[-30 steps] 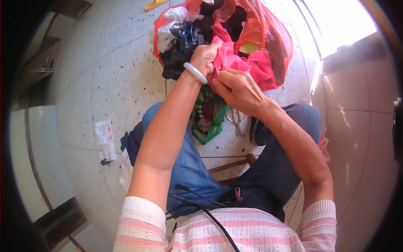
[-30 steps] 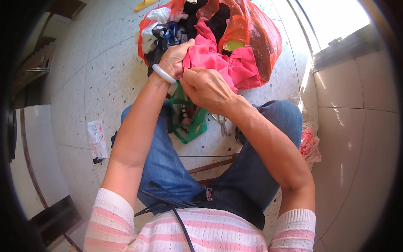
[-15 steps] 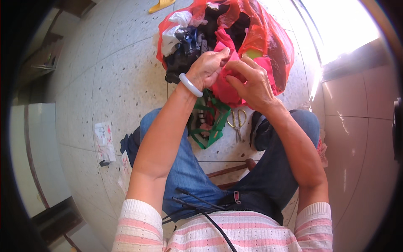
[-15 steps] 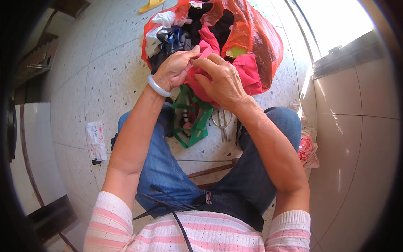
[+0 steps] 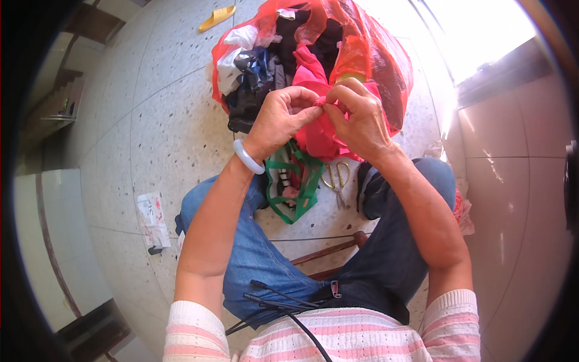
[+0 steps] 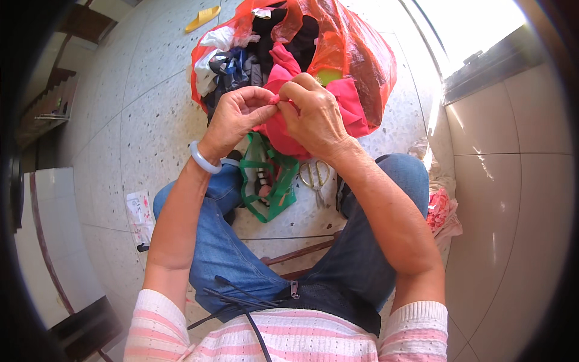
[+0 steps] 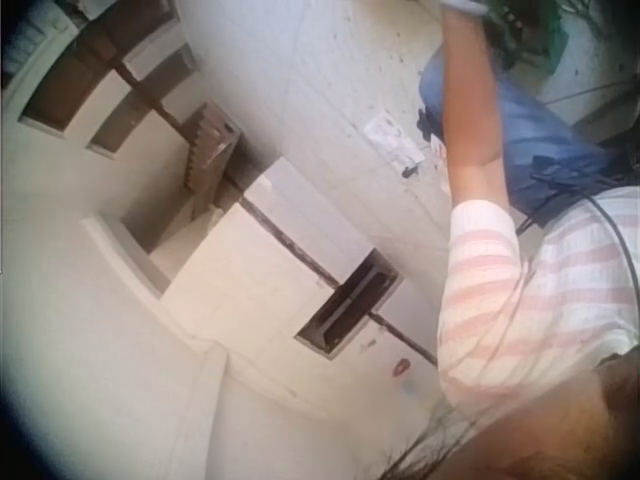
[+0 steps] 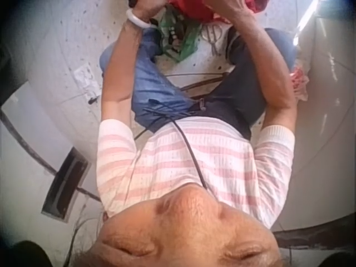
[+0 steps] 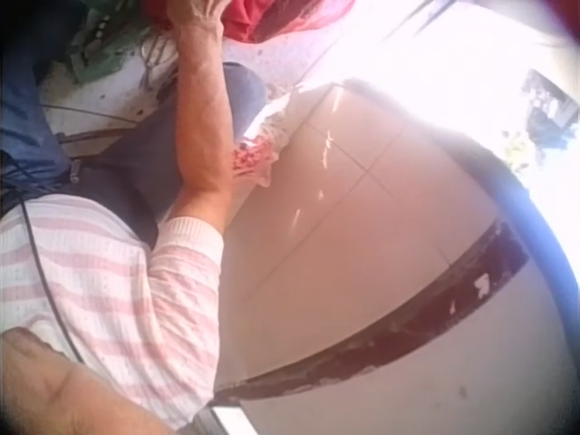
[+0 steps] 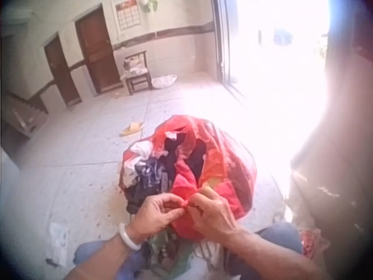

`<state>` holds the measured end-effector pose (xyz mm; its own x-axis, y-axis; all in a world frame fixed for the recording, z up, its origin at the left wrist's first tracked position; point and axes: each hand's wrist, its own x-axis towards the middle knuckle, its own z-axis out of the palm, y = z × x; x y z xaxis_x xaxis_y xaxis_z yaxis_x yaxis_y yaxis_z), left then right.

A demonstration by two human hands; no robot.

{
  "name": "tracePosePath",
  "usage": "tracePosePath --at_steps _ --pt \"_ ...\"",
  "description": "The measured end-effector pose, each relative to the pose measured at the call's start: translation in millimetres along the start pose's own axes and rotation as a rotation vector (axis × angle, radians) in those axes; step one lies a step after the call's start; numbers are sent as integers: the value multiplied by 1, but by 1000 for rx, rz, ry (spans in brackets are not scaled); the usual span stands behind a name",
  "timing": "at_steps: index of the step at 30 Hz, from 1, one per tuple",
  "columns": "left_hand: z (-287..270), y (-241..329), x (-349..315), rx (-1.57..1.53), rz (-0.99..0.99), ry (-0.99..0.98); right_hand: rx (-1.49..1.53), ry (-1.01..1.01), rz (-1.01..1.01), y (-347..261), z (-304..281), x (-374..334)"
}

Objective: Cutting strips of pink fabric from a larger piece using scissors.

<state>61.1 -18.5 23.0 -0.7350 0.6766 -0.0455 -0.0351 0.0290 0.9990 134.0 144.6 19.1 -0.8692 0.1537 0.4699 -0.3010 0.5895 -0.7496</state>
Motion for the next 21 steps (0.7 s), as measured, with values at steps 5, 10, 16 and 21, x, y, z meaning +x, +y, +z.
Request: tracePosePath --at_steps 5,10,16,21 --pt "-2 2 -5 153 4 8 2 -131 -101 3 2 -3" --pt "-4 5 -7 151 8 19 -52 -254 -134 7 -3 -1" --pt "-5 3 -6 -125 -111 25 147 -145 118 -2 -2 0" --pt "-5 -2 -8 -331 -112 3 502 -176 325 4 -2 -3"
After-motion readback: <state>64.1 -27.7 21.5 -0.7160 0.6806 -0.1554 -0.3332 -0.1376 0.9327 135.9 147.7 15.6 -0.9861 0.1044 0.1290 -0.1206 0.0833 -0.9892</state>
